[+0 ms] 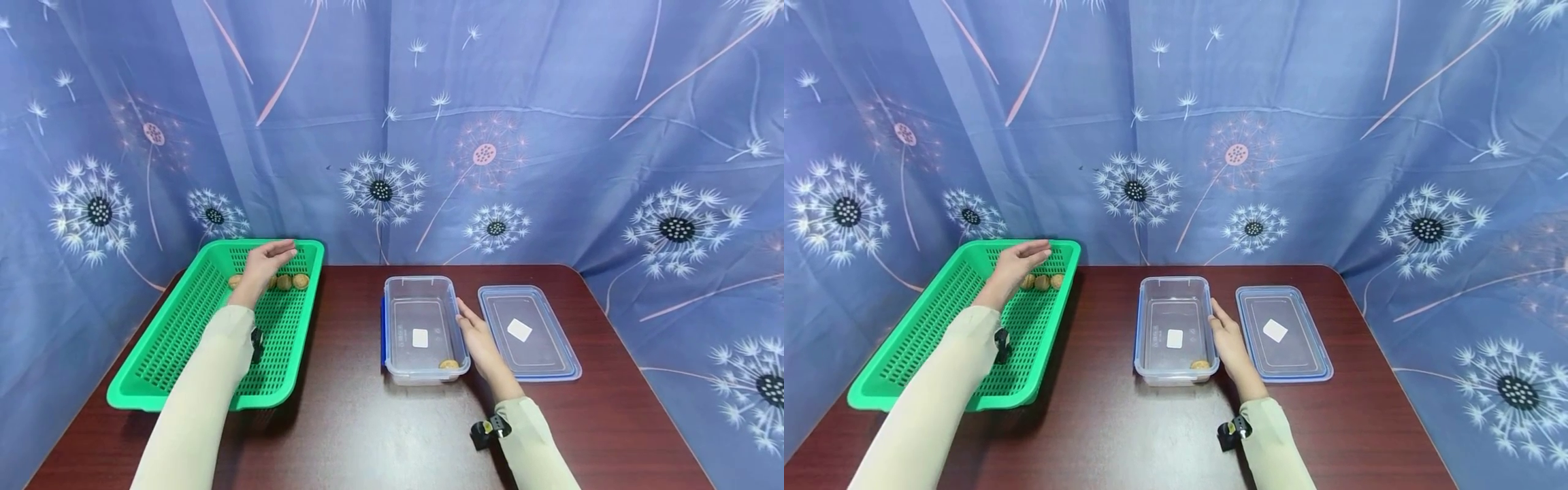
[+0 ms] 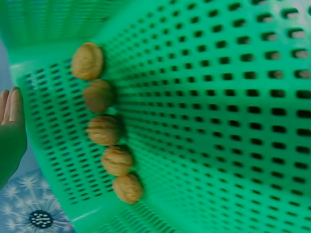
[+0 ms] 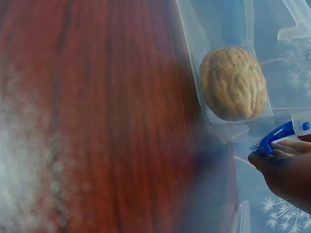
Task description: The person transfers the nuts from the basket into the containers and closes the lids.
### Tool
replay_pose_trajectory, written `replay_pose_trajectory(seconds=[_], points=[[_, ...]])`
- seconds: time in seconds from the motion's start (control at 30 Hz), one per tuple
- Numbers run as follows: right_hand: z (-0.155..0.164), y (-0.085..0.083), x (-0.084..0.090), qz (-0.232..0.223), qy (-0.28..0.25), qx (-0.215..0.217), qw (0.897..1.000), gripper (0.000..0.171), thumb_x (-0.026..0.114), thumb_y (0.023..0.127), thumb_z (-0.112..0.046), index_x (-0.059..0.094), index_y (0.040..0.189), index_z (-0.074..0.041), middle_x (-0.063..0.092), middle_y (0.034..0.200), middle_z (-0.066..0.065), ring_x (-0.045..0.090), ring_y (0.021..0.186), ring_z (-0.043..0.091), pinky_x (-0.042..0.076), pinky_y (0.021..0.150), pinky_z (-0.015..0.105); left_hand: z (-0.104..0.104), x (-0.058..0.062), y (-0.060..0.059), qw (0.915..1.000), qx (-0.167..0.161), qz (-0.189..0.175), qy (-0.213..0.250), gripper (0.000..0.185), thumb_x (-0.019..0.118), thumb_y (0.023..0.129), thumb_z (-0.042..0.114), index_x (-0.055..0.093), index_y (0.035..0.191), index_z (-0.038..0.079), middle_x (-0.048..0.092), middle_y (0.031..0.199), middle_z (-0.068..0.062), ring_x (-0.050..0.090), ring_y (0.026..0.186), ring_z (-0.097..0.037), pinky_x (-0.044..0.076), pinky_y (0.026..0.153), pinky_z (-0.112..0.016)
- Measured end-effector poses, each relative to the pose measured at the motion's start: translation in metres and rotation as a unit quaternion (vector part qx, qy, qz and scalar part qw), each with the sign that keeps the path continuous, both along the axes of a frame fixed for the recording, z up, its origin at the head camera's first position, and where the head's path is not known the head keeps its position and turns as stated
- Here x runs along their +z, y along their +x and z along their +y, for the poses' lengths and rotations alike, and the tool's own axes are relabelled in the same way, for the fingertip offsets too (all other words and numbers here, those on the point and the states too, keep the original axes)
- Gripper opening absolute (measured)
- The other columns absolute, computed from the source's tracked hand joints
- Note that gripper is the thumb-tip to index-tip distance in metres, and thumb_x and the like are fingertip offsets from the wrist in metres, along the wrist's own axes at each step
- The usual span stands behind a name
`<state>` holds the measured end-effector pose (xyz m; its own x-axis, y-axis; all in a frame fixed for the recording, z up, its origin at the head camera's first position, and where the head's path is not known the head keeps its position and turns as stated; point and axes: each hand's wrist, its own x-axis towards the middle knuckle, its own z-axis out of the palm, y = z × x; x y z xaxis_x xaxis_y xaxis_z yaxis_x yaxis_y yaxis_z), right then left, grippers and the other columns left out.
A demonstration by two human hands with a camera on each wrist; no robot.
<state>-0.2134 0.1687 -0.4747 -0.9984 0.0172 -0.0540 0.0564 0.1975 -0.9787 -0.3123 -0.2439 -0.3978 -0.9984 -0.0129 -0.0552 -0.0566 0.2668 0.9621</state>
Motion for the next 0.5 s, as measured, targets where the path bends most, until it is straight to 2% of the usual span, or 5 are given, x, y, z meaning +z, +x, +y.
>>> replay_pose_trajectory(seconds=[0.3, 0.5], points=[[-0.001, 0.001, -0.001, 0.006, -0.008, 0.003, 1.0, 0.048, 0.036, 0.103, -0.011, 0.028, 0.15, 0.001, 0.025, 0.155, 0.014, 0.016, 0.145, 0.032, 0.012, 0.118, 0.047, -0.004, -0.03, -0.003, 0.9986, 0.008, -0.036, -0.037, 0.048, 0.058, 0.098, 0.017, 0.046, 0.142, 0.004, 0.046, 0.143, -0.018, 0.043, 0.131, -0.032, 0.038, 0.108, -0.044], [-0.001, -0.001, -0.002, 0.004, -0.004, -0.002, 1.0, 0.048, 0.036, 0.103, -0.009, 0.028, 0.149, 0.001, 0.026, 0.155, 0.014, 0.017, 0.145, 0.031, 0.013, 0.118, 0.047, -0.002, -0.039, -0.001, 0.9959, -0.007, -0.05, -0.075, 0.047, 0.056, 0.099, 0.013, 0.044, 0.143, 0.001, 0.043, 0.144, -0.023, 0.042, 0.13, -0.037, 0.039, 0.105, -0.048]])
